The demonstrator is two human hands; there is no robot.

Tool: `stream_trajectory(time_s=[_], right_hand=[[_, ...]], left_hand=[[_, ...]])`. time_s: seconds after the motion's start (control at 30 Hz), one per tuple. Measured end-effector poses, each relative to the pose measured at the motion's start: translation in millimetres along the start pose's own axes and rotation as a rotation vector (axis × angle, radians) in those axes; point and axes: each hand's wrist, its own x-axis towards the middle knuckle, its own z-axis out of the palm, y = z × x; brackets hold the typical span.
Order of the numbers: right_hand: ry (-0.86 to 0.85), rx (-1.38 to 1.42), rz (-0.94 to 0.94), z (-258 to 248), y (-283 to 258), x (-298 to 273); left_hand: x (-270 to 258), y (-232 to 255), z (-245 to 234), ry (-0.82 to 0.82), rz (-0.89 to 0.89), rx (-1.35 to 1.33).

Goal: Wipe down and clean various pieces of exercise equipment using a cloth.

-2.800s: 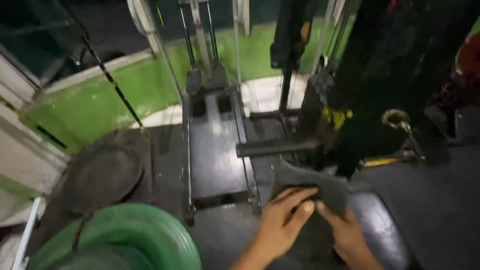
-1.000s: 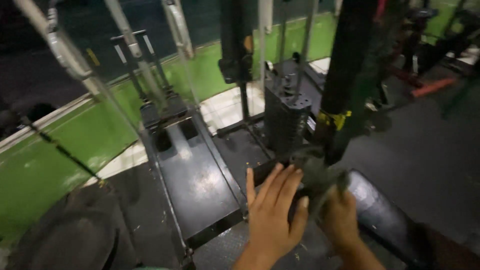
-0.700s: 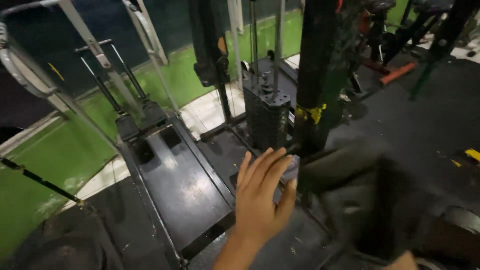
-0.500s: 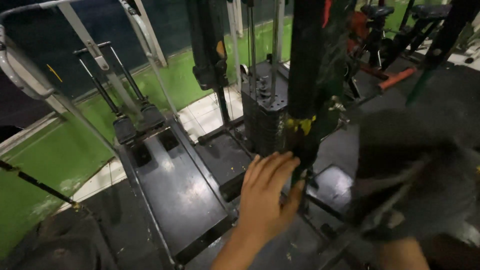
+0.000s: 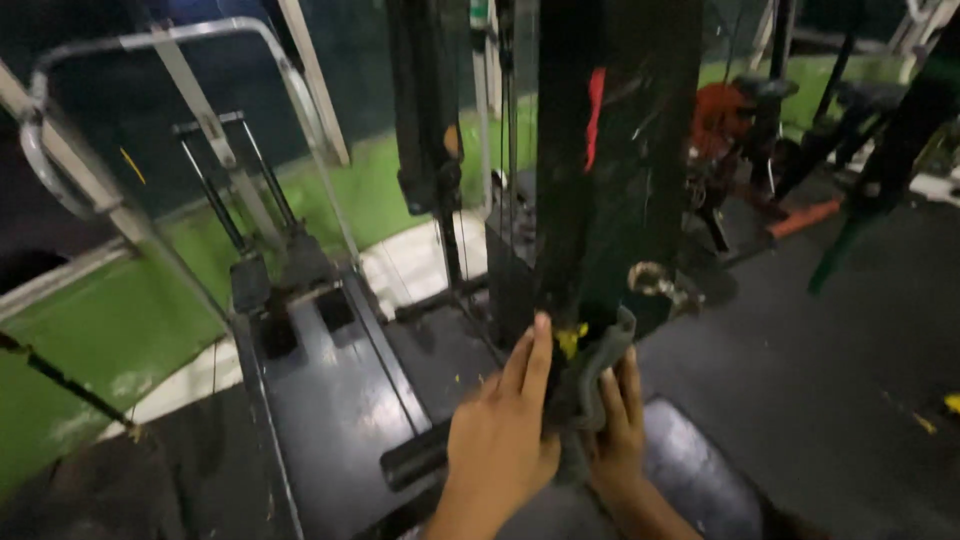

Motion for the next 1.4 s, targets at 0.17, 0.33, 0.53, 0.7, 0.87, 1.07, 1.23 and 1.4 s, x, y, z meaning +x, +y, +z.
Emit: stream_trajectory(time_s=[0.17, 0.33, 0.53, 0.7, 0.87, 1.07, 1.23, 1.4], right_hand=[[0.056, -0.075, -0.173, -27, -68, 169], [0.077, -0.072, -0.298, -36, -109, 234], [0.034, -0.131, -0.31, -13, -81, 143], [-0.03, -0.142, -0.292, -23, -90, 181], [0.046, -0.08, -0.33, -25, -114, 226], [-0.055, -0.042, -0.164, -27, -79, 103], [-0.031, -0.027, -0.194, -23, -59, 115], [0.05, -0.08, -0.273, -31, -105, 216]], left_hand=[[-2, 1, -3, -0.074, -0.058, -0.113], [-6, 2, 6, -0.052, -0.068, -0.084], [-14, -11, 31, -0.168, -0.123, -0.004], [-18, -16, 35, -0.152, -0.117, 0.01], [-5, -6, 8, -0.011, -0.065, -0.116], [-24, -28, 52, -0.322, -0.157, 0.143], [-12, -14, 28, 0.076, 0.024, -0.108], [-13, -12, 24, -0.082, -0.081, -0.054]])
